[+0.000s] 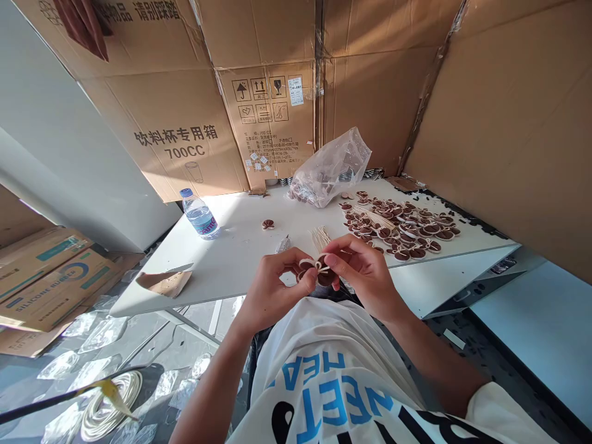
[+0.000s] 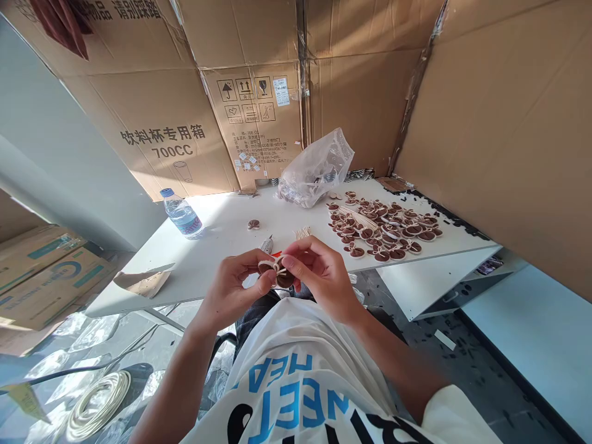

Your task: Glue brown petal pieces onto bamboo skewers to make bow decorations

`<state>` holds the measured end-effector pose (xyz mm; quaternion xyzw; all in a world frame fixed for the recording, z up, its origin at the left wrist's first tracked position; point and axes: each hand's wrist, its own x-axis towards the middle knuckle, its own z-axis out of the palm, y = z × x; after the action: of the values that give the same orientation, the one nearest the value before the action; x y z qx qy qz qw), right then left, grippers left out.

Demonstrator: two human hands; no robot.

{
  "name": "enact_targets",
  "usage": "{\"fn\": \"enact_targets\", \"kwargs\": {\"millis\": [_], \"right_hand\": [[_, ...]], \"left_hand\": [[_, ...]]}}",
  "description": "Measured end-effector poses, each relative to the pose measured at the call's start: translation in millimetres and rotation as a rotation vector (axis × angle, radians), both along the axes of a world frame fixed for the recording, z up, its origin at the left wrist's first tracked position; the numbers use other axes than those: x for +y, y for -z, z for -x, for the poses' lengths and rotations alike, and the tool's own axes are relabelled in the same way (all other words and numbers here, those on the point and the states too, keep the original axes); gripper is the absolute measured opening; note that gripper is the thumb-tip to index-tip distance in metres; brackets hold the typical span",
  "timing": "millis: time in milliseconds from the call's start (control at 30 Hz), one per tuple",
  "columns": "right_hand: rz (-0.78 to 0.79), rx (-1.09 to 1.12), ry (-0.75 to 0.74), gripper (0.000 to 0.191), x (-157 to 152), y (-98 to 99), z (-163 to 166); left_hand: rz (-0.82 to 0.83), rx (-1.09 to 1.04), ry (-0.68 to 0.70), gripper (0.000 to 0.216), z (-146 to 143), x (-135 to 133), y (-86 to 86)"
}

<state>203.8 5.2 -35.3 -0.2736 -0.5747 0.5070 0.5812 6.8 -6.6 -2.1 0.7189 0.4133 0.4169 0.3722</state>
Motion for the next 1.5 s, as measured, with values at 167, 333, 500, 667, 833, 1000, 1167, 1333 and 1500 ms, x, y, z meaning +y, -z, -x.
{"fn": "enact_targets", "kwargs": {"millis": [167, 333, 500, 667, 833, 1000, 1167, 1333, 1500], "right_hand": [[-0.204, -0.036, 0.093, 0.013, -6, 0.0, 0], [-0.455, -0.272, 0.272, 0.006, -11, -2.4, 1], [-0.533, -0.321, 0.305, 0.012, -11, -3.4, 3], [-0.452, -0.323, 0.218, 0.008, -14, -0.6, 4], [-0.356, -0.302, 0.142, 0.008, -15, 1.5, 3], [-0.304, -0.247, 0.12, 0.007, -12, 3.2, 8], [-0.221, -0.124, 0.062, 0.005, -9, 5.0, 10], [-0.235, -0.1, 0.076, 0.005, -8, 4.2, 7], [-0.241, -0.086, 0.085, 0.003, -8, 6.0, 7]], "left_hand": [[-0.06, -0.069, -0.097, 0.021, 0, 2, 2.4], [-0.061, -0.085, -0.123, 0.024, -1, 1, 0.4], [-0.055, -0.087, -0.145, 0.022, -2, 1, 0.8], [-0.063, -0.11, -0.166, 0.021, -3, -1, 0.3], [-0.055, -0.102, -0.185, 0.019, -5, -3, -0.7], [-0.058, -0.082, -0.198, 0.015, -3, -1, 2.4], [-0.08, -0.101, -0.168, 0.019, 1, 1, 0.8], [-0.056, -0.138, -0.105, 0.021, 3, -1, -0.6], [-0.04, -0.189, -0.023, 0.028, 4, -2, -1.2]]}}
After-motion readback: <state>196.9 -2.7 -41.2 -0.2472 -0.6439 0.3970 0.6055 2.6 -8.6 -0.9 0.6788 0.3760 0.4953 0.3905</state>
